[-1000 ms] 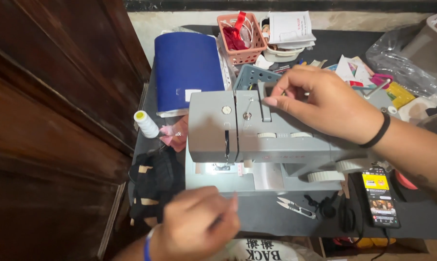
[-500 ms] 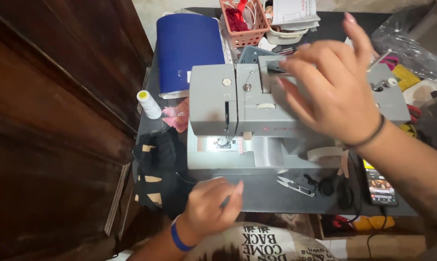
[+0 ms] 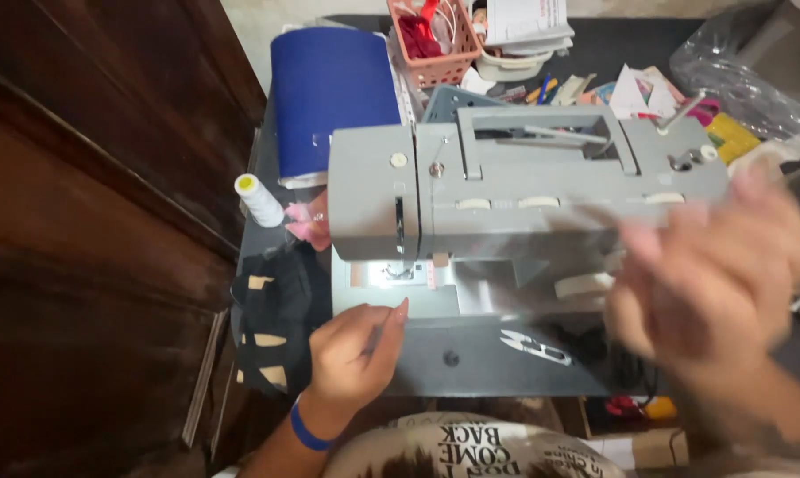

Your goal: Threading a sewing machine, including preparing the bobbin and guiding the upper thread through the machine's tension and guide points.

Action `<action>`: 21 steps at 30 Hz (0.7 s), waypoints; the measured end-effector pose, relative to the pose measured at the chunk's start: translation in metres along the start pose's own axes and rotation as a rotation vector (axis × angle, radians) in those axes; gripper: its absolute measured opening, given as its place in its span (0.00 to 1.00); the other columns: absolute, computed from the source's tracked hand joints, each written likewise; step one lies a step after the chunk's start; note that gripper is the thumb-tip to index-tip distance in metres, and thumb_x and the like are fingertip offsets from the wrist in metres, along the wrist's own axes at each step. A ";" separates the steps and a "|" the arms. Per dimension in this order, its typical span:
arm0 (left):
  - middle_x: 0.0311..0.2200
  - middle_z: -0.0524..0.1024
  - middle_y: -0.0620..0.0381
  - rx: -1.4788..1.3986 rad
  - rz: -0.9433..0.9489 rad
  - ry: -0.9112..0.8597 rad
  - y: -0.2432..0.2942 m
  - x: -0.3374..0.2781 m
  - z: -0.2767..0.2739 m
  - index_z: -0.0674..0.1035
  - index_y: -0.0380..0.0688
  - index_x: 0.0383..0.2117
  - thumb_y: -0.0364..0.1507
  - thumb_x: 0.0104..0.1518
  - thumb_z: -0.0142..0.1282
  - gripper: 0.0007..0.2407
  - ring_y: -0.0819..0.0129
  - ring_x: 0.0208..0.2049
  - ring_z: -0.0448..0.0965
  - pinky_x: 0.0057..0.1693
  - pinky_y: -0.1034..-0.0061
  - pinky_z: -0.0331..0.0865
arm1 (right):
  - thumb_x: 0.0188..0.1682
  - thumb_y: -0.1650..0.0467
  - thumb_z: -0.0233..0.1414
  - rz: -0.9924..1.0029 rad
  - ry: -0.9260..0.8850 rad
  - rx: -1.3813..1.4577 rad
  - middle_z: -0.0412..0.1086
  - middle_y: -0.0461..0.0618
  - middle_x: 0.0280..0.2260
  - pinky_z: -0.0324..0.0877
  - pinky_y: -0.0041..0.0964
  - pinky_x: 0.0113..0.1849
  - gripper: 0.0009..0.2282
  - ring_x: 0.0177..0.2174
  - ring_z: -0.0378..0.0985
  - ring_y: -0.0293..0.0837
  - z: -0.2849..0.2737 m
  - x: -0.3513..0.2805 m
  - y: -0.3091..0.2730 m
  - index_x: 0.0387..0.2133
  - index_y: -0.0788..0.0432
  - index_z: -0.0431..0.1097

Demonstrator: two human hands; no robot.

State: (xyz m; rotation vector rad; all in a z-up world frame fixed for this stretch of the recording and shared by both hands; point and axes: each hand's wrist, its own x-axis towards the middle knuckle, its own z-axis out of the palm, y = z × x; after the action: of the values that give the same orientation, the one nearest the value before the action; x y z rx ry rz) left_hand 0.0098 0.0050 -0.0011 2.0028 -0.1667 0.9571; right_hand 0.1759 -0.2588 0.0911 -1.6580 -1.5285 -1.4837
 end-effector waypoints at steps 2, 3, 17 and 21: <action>0.14 0.63 0.57 -0.018 0.008 0.005 -0.002 -0.003 0.002 0.73 0.37 0.18 0.21 0.63 0.56 0.13 0.67 0.16 0.59 0.27 0.74 0.59 | 0.52 0.76 0.53 0.302 -0.210 0.298 0.73 0.55 0.24 0.79 0.49 0.34 0.06 0.21 0.73 0.45 -0.026 -0.012 -0.026 0.40 0.67 0.70; 0.14 0.63 0.57 -0.017 0.000 0.001 -0.002 -0.007 0.001 0.73 0.37 0.18 0.21 0.63 0.56 0.13 0.67 0.16 0.59 0.27 0.74 0.59 | 0.52 0.76 0.53 0.309 -0.214 0.303 0.73 0.55 0.24 0.79 0.49 0.34 0.06 0.21 0.73 0.45 -0.020 -0.011 -0.043 0.40 0.67 0.70; 0.35 0.78 0.48 0.019 0.308 -0.080 0.008 -0.023 -0.026 0.79 0.40 0.41 0.41 0.64 0.57 0.15 0.50 0.36 0.80 0.48 0.52 0.75 | 0.62 0.66 0.42 1.708 -0.283 1.482 0.47 0.43 0.12 0.57 0.33 0.13 0.18 0.09 0.51 0.38 0.081 0.062 -0.120 0.38 0.72 0.74; 0.43 0.80 0.45 0.023 -0.068 0.089 0.028 0.005 -0.045 0.81 0.38 0.39 0.35 0.68 0.43 0.14 0.49 0.47 0.81 0.57 0.60 0.75 | 0.62 0.66 0.43 1.586 -0.475 1.340 0.49 0.44 0.09 0.54 0.30 0.13 0.16 0.08 0.49 0.36 0.080 0.073 -0.128 0.37 0.66 0.75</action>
State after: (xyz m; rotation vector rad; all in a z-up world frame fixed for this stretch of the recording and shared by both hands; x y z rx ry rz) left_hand -0.0246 0.0237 0.0351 1.9700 -0.0377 1.0066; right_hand 0.0797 -0.1220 0.0869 -1.4249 -0.4838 0.6832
